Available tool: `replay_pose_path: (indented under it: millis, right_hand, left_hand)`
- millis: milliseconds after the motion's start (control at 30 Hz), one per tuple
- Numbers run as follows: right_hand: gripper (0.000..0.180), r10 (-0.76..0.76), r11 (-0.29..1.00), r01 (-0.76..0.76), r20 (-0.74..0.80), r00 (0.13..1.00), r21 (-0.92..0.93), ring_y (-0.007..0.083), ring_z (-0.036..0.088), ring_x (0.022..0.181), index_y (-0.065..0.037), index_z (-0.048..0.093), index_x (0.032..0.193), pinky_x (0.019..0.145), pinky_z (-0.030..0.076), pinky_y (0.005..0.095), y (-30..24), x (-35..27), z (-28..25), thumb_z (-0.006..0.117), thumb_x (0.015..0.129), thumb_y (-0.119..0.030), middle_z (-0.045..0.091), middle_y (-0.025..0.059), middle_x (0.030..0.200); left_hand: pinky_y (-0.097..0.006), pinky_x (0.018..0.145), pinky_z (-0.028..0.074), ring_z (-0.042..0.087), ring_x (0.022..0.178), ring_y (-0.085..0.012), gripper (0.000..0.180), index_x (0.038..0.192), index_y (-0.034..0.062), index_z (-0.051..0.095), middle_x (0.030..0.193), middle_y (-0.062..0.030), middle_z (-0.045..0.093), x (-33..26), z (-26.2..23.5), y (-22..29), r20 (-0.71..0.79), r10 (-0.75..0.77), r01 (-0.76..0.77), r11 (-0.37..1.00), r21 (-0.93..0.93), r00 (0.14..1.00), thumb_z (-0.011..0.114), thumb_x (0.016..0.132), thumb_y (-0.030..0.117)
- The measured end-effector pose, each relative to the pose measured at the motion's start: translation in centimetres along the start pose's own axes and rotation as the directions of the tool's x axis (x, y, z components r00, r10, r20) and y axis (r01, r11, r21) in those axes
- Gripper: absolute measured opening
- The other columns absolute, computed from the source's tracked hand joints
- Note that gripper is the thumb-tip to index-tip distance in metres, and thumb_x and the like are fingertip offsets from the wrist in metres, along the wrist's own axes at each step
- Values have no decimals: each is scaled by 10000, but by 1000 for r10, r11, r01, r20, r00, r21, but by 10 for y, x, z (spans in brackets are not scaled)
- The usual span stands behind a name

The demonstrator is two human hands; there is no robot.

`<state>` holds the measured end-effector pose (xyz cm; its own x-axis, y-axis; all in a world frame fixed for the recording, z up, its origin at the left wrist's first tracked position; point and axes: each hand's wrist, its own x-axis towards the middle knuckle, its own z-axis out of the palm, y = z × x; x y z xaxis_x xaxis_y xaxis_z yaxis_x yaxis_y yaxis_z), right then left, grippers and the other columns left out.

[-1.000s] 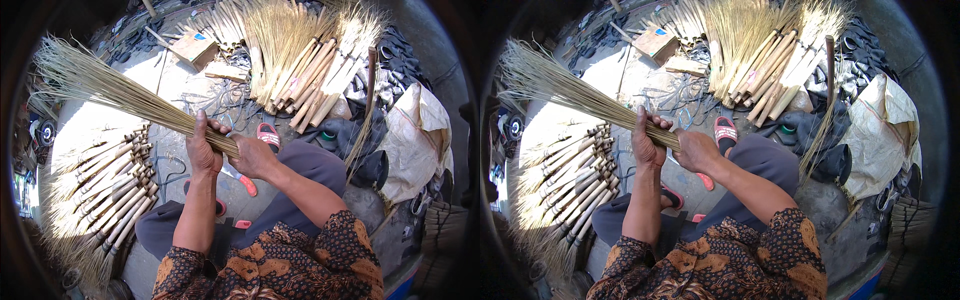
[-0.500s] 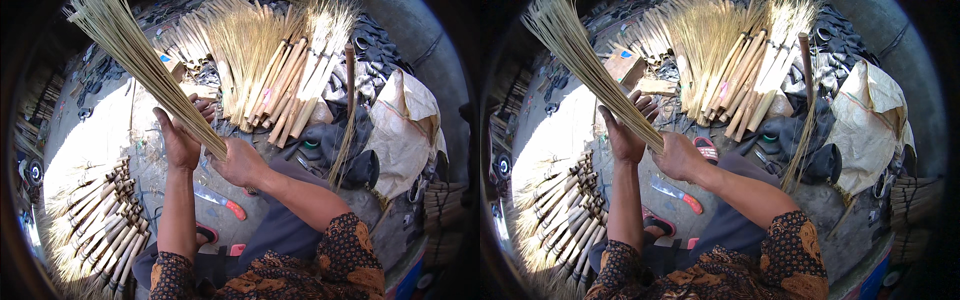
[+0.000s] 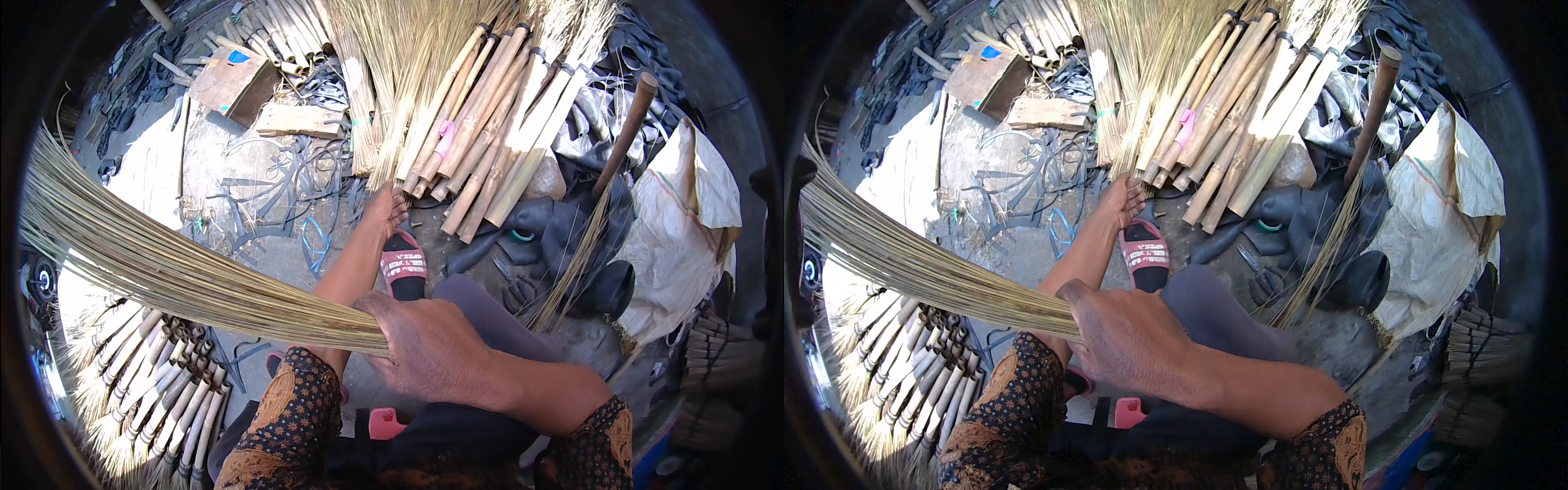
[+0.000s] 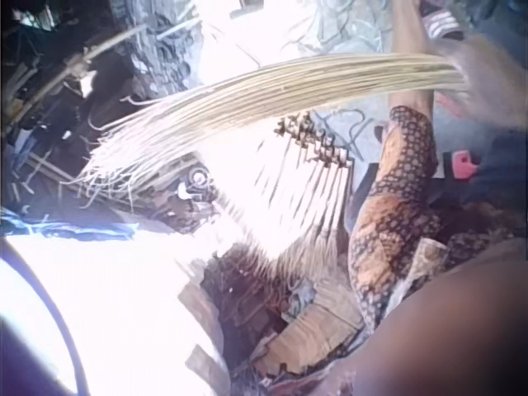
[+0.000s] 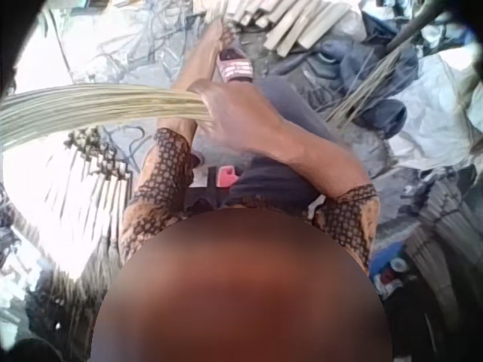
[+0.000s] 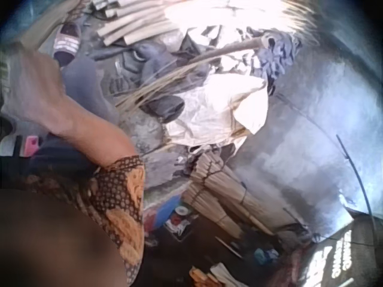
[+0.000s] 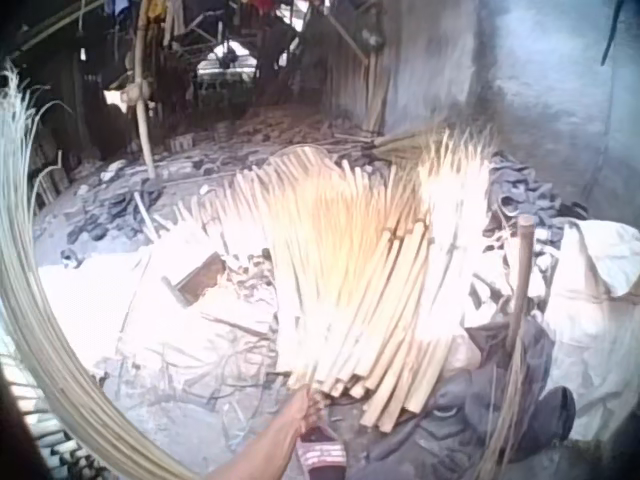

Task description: The person gathers bundles of straw, aligns them, and secures them to bamboo handles using strips of material and a knife. The finished brooms are placed in a pile nearby.

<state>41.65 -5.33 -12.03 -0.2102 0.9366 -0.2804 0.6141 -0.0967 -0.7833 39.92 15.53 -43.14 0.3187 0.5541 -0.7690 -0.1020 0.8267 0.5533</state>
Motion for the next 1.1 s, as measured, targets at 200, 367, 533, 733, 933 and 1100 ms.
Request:
replay_pose_path:
  millis: [200, 367, 533, 733, 933, 1100]
  right_hand:
    - [412, 30, 998, -25, -80, 996, 54, 445, 711, 738, 14, 626, 1190, 647, 561, 504, 9, 8, -7, 775, 872, -200, 698, 236, 768]
    - [371, 92, 995, -90, -66, 994, 43, 463, 704, 752, 1, 629, 1156, 665, 557, 518, 7, 11, -8, 758, 886, -218, 694, 248, 771]
    - [297, 85, 996, -79, -149, 985, 48, 476, 702, 821, 9, 640, 1093, 716, 560, 517, 6, 16, -6, 712, 906, -212, 693, 272, 829]
    - [241, -14, 976, 114, -466, 885, 187, 317, 711, 705, 22, 646, 1004, 677, 564, 443, 26, 32, -14, 708, 936, -201, 705, 181, 815]
    - [194, 321, 749, 95, -484, 814, 655, 149, 629, 563, 4, 683, 981, 509, 527, 333, 51, 40, -41, 707, 969, -188, 638, 48, 716]
    - [219, 537, 556, 185, -521, 664, 810, 150, 581, 504, 0, 663, 941, 445, 495, 334, 60, 47, -61, 725, 981, -207, 583, 45, 690]
  left_hand:
    - [-308, 488, 333, 430, 546, -109, 363, 914, 144, 580, 666, 54, 461, 44, 10, 12, 81, 4, 3, 997, -83, 997, 578, 1042, 483]
    - [-311, 556, 550, 609, 698, -191, 428, 1195, 36, 642, 1031, -107, 618, 54, 24, 36, -135, 9, -55, 940, -338, 991, 767, 976, 382]
    - [-363, 725, 655, 702, 871, -265, 316, 1153, -33, 610, 1057, -154, 635, 0, 19, 84, 53, 249, -200, 870, -451, 967, 758, 973, 181]
    - [-386, 730, 637, 721, 857, -268, 403, 1185, 6, 611, 1060, -166, 725, -168, -47, 62, 548, 319, -126, 924, -361, 773, 759, 962, 307]
    - [-258, 485, 486, 553, 550, -89, 263, 1136, 54, 584, 736, 3, 593, -205, -26, 49, 416, 109, -299, 855, 423, 903, 704, 1025, 260]
    - [-248, 447, 405, 474, 509, -50, 273, 1191, 68, 558, 721, 48, 524, -252, -51, -15, 362, 327, -449, 829, 333, 873, 615, 1087, 314]
